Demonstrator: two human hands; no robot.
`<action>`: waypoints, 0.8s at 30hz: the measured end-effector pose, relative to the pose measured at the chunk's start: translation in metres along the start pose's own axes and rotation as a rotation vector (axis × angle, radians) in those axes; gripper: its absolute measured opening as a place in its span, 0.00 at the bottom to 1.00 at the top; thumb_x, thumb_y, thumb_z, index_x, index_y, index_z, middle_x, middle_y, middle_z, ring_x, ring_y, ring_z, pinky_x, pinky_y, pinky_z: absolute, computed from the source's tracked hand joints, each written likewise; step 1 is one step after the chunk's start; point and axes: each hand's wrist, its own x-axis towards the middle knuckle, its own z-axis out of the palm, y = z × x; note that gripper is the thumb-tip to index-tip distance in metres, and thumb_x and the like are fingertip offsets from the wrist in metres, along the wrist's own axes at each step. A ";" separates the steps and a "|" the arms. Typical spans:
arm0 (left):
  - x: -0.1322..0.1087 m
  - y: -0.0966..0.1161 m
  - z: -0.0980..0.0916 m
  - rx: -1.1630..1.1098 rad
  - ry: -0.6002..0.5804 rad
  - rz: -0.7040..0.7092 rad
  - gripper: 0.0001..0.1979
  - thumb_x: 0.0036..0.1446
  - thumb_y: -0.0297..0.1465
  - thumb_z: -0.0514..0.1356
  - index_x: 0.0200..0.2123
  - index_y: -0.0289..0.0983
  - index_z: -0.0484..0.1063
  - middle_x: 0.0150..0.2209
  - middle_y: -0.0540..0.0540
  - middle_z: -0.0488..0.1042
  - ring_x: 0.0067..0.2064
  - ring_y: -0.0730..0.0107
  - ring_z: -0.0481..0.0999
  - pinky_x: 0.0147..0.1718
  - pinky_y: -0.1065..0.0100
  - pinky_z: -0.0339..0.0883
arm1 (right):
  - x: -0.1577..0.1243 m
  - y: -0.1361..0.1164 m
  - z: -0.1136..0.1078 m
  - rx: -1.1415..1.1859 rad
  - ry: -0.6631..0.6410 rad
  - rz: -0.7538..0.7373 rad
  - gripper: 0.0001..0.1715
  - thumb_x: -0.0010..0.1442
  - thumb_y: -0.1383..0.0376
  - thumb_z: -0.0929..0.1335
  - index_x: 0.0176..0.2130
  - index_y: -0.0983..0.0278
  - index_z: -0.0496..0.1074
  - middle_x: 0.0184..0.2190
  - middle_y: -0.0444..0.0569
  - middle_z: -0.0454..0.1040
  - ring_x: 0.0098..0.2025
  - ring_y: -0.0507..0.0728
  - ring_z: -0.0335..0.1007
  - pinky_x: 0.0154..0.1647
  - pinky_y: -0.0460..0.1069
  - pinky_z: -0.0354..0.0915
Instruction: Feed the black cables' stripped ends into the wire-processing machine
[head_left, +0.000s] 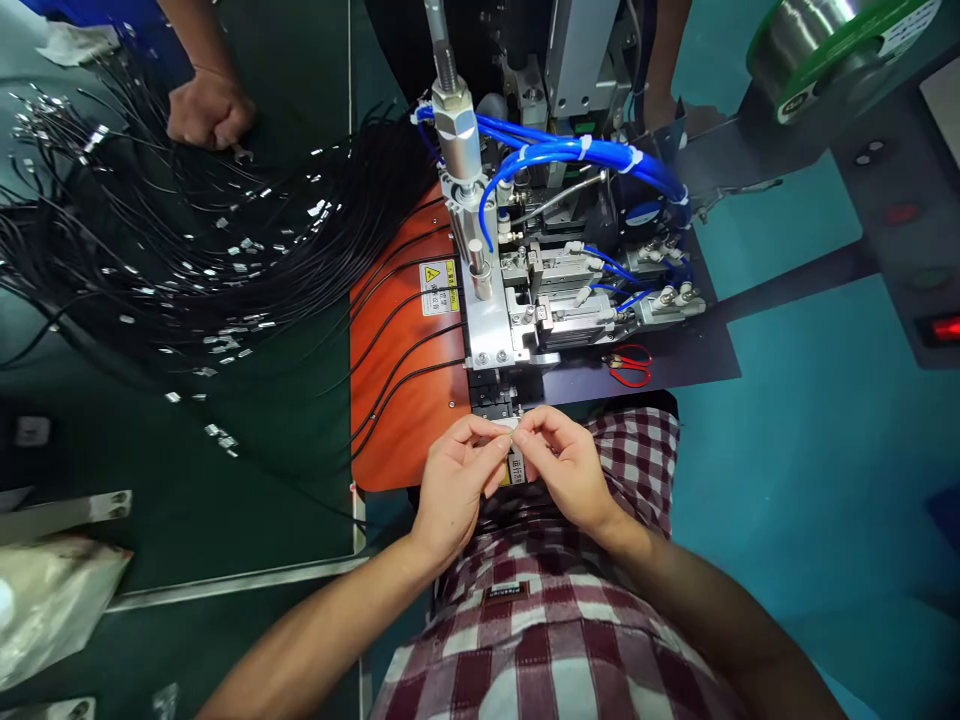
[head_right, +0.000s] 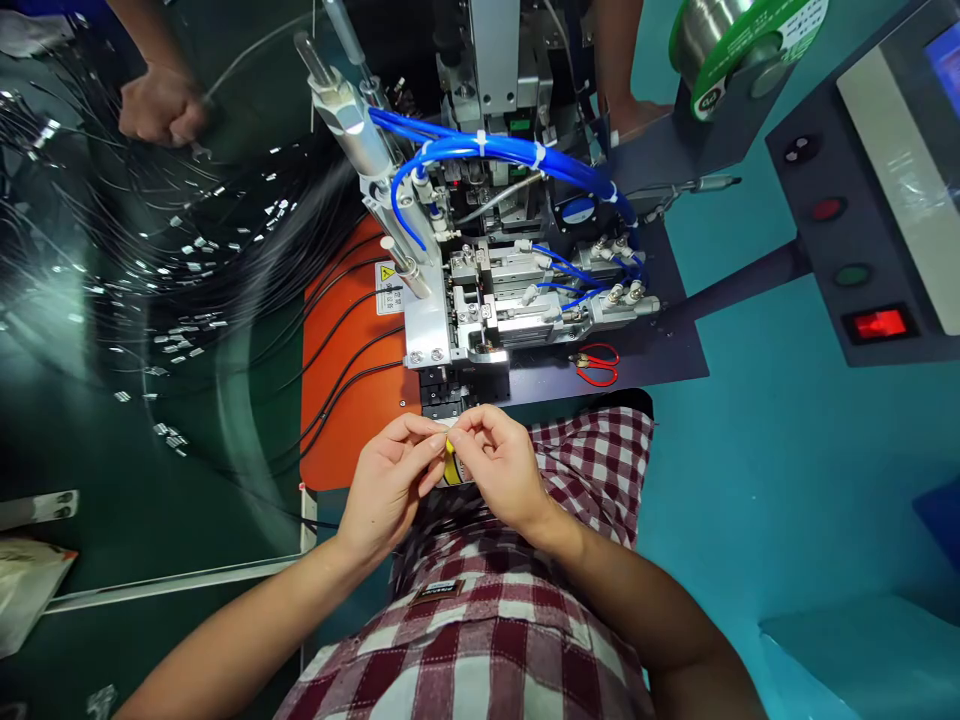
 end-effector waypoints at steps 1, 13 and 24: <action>0.000 -0.001 0.000 0.007 -0.002 0.022 0.08 0.54 0.31 0.65 0.33 0.34 0.69 0.21 0.56 0.63 0.18 0.85 0.58 0.19 0.77 0.48 | 0.000 0.000 0.000 0.059 -0.022 0.042 0.12 0.59 0.58 0.69 0.30 0.64 0.66 0.18 0.38 0.62 0.18 0.47 0.57 0.19 0.43 0.55; 0.000 -0.001 -0.002 0.009 -0.052 -0.002 0.08 0.54 0.32 0.65 0.33 0.34 0.70 0.20 0.56 0.61 0.21 0.83 0.58 0.20 0.77 0.50 | -0.010 0.010 0.005 0.058 0.010 -0.077 0.10 0.62 0.60 0.67 0.32 0.63 0.65 0.20 0.38 0.62 0.20 0.47 0.58 0.21 0.43 0.57; 0.002 0.001 0.000 -0.101 -0.132 -0.105 0.11 0.54 0.34 0.65 0.34 0.35 0.67 0.20 0.57 0.57 0.20 0.83 0.53 0.20 0.77 0.47 | -0.004 0.005 0.001 0.148 -0.038 0.084 0.13 0.59 0.57 0.68 0.30 0.64 0.65 0.16 0.37 0.61 0.18 0.47 0.55 0.20 0.44 0.53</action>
